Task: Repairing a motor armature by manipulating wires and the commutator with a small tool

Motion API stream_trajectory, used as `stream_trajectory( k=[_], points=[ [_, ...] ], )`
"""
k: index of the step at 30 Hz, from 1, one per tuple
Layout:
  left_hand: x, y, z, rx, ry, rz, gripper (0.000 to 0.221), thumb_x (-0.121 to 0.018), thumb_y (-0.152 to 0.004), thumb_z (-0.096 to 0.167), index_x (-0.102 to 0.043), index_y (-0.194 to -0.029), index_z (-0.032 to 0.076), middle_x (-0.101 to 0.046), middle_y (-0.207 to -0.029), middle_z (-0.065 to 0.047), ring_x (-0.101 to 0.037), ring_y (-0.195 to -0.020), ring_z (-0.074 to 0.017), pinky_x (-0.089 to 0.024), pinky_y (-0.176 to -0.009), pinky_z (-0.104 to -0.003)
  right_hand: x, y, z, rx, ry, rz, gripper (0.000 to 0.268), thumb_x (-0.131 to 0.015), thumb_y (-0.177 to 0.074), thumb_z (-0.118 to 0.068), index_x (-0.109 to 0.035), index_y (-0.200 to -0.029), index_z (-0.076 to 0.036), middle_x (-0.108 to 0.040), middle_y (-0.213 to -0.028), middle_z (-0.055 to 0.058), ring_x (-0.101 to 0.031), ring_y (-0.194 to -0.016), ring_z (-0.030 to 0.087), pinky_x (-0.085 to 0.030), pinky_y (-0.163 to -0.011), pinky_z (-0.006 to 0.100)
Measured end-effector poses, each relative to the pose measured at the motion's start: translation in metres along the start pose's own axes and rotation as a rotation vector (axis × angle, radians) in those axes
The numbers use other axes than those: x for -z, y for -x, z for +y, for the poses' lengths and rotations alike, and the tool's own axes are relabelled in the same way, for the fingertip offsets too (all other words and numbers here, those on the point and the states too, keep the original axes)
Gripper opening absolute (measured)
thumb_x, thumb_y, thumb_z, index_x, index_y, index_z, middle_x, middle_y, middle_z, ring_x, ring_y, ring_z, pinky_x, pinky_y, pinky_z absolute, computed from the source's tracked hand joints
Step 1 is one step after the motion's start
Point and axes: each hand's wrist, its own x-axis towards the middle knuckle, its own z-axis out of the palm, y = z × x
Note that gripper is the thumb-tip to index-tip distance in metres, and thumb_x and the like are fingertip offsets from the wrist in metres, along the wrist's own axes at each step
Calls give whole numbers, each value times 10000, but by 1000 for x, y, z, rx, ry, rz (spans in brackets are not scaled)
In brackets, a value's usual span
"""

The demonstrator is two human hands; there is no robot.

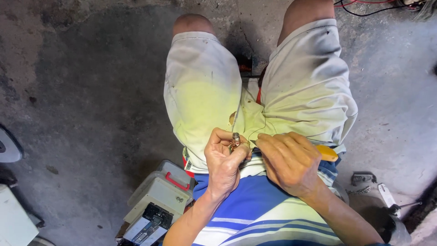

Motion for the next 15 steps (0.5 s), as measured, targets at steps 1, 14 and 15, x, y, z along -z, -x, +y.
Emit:
stream_trajectory(
  k=[1,14,15],
  points=[
    [0,-1,-1,-1,-7,-4,303,-641,-664,-238,-556,-886,-51,-654,-711,-212,-627,-519,-159,-561,-465,-271,1,-2,1,22,26,-11,201,-555,-996,-93,-735,-1083,-74,-739,-973,81,-691,-732,245,-563,-753,386],
    [4,-1,-4,-19,-43,-17,295,-647,-680,-238,-567,-902,-61,-670,-736,-229,-639,-549,-157,-579,-479,-264,-11,6,2,-23,79,32,125,-633,-1006,-194,-722,-997,-107,-702,-855,40,-664,-670,216,-543,-735,346],
    [5,-1,-4,-24,-51,-23,294,-650,-684,-234,-570,-907,-60,-674,-741,-228,-640,-557,-152,-578,-485,-258,-10,4,2,-22,83,32,108,-656,-998,-197,-720,-977,-113,-694,-834,35,-660,-658,211,-544,-727,345]
  ],
)
